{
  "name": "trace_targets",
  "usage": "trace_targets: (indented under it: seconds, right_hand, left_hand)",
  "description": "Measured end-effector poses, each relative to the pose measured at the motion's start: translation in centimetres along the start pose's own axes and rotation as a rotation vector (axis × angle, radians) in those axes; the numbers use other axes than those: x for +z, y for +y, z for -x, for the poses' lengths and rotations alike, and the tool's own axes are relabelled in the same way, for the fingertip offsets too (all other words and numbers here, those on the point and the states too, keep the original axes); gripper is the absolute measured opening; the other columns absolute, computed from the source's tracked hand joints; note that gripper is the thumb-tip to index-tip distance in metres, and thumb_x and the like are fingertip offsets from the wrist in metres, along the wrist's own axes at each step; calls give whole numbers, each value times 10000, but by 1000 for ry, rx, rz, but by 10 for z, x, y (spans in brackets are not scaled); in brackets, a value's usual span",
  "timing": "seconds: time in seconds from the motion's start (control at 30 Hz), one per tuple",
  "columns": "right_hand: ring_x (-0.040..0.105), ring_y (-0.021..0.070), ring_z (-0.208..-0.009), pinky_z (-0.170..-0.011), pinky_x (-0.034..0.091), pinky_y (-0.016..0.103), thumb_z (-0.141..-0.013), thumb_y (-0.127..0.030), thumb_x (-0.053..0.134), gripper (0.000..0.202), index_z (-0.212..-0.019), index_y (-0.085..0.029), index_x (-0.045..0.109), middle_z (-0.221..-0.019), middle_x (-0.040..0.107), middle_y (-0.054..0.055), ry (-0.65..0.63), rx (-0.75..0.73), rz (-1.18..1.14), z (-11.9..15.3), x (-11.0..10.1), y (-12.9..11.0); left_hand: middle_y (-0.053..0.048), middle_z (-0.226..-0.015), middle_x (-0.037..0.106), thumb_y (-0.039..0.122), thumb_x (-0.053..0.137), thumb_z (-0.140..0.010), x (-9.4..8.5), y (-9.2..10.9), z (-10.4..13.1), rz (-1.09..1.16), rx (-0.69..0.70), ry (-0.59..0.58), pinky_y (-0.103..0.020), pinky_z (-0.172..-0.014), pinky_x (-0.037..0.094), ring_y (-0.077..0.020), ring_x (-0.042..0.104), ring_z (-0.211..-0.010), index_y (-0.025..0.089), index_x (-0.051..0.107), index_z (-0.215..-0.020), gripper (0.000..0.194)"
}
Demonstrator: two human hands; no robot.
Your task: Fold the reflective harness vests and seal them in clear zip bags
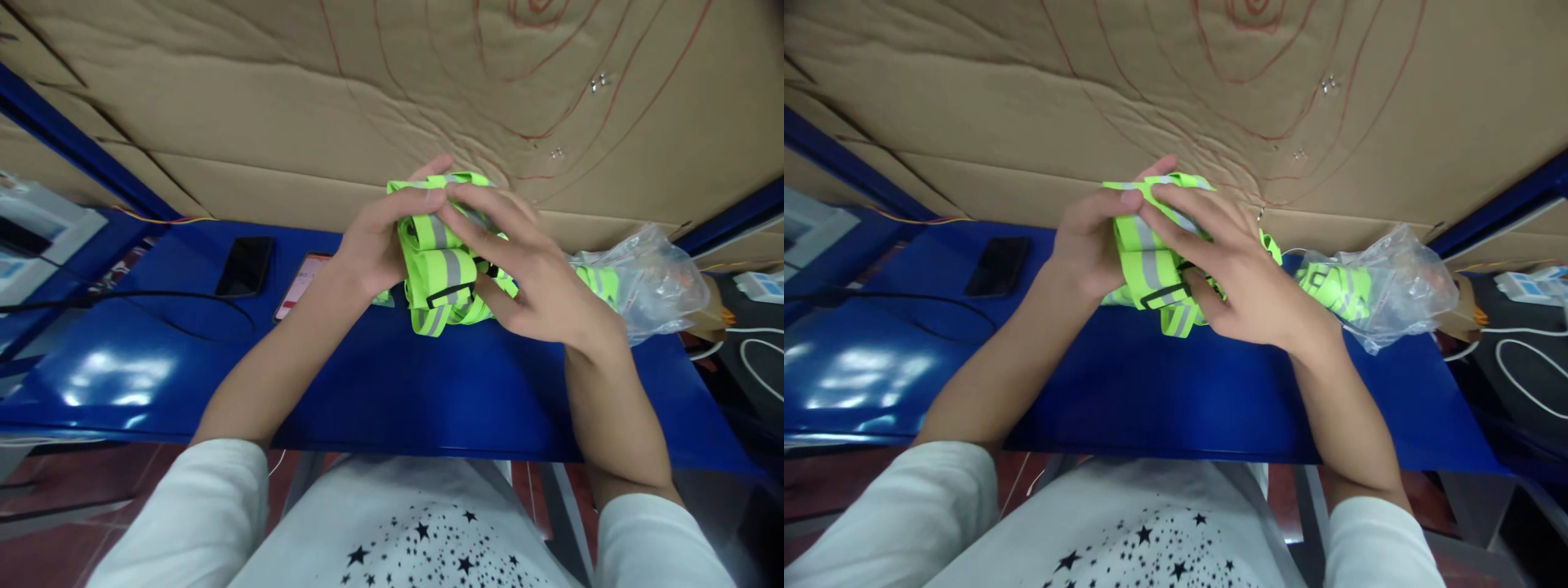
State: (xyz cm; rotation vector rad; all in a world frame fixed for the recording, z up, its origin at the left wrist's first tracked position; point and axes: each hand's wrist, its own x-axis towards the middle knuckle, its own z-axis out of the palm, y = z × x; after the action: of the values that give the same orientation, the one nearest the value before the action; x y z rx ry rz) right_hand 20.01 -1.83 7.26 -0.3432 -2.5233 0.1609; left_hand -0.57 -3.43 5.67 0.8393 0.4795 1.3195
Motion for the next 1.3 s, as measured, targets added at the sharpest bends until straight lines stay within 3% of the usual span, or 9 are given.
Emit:
trace_targets:
  seconds: [0.07,0.23,0.4,0.53,0.77,0.97,1.07,1.2,1.3]
  right_hand:
    - [336,259,-1601,-1343,271,494,-975,-206,522,580,-1537,-348,547,-1681,416,-30,55,12,-200,0,-3,5]
    - [419,221,-1557,-1325,325,453,-1009,-331,585,495,-1496,-412,544,-1623,485,-53,510,132,-568,2,5,22]
    - [539,260,-1463,-1148,552,438,-880,-629,733,721,-1500,-326,523,-1585,544,43,237,275,-816,-5,37,18]
    - [736,283,-1161,-983,638,465,-819,-567,819,491,-1193,-259,739,-1224,772,23,209,506,-918,-9,50,8]
    - [782,277,-996,-983,634,480,-714,-463,928,402,-1025,-242,799,-1036,812,22,157,813,-1166,-4,30,13]
    - [711,303,-1241,-1106,573,522,-751,-524,882,478,-1134,-263,768,-1174,795,29,201,737,-1146,-10,43,15]
    - [611,292,-1395,-1180,521,521,-830,-531,811,524,-1283,-286,712,-1409,701,28,149,611,-983,-4,28,21]
    - [420,256,-1560,-1300,381,486,-892,-555,751,737,-1551,-362,484,-1663,453,-2,221,355,-740,7,-4,30]
    - [375,273,-1583,-1330,339,479,-855,-532,814,859,-1601,-351,430,-1698,389,-2,177,250,-513,8,-8,25]
  left_hand:
    - [-19,-1100,753,162,581,-876,2,0,-1,-27,1,11,-366,-1077,522,-241,681,-1262,206,626,-1196,326]
    - [-14,-1075,777,195,537,-814,-2,-1,-1,-145,131,53,-389,-1102,503,-283,631,-1339,230,713,-1154,384]
    - [-19,-1049,779,350,571,-810,-10,3,1,-165,254,99,-399,-1085,502,-329,561,-1406,236,746,-1043,313]
    - [-37,-993,774,363,641,-746,-13,7,-4,-188,292,79,-416,-1036,523,-343,559,-1387,269,740,-990,280]
    - [32,-1047,721,134,726,-631,-21,10,-15,-170,478,-60,-375,-946,556,-261,638,-1224,316,697,-1000,413]
    - [33,-1064,723,71,775,-599,-16,13,-10,-259,530,-14,-340,-783,591,-277,722,-1134,316,553,-1071,576]
    - [29,-997,713,67,780,-628,-15,14,-6,-267,501,-55,-320,-747,584,-272,745,-1095,319,532,-1111,598]
    - [10,-1028,742,80,861,-648,-14,10,1,-384,304,-224,-321,-718,584,-260,778,-933,313,516,-1167,665]
    - [-19,-1054,755,132,894,-653,-9,0,5,-465,111,-368,-345,-699,580,-266,773,-846,297,485,-1176,683]
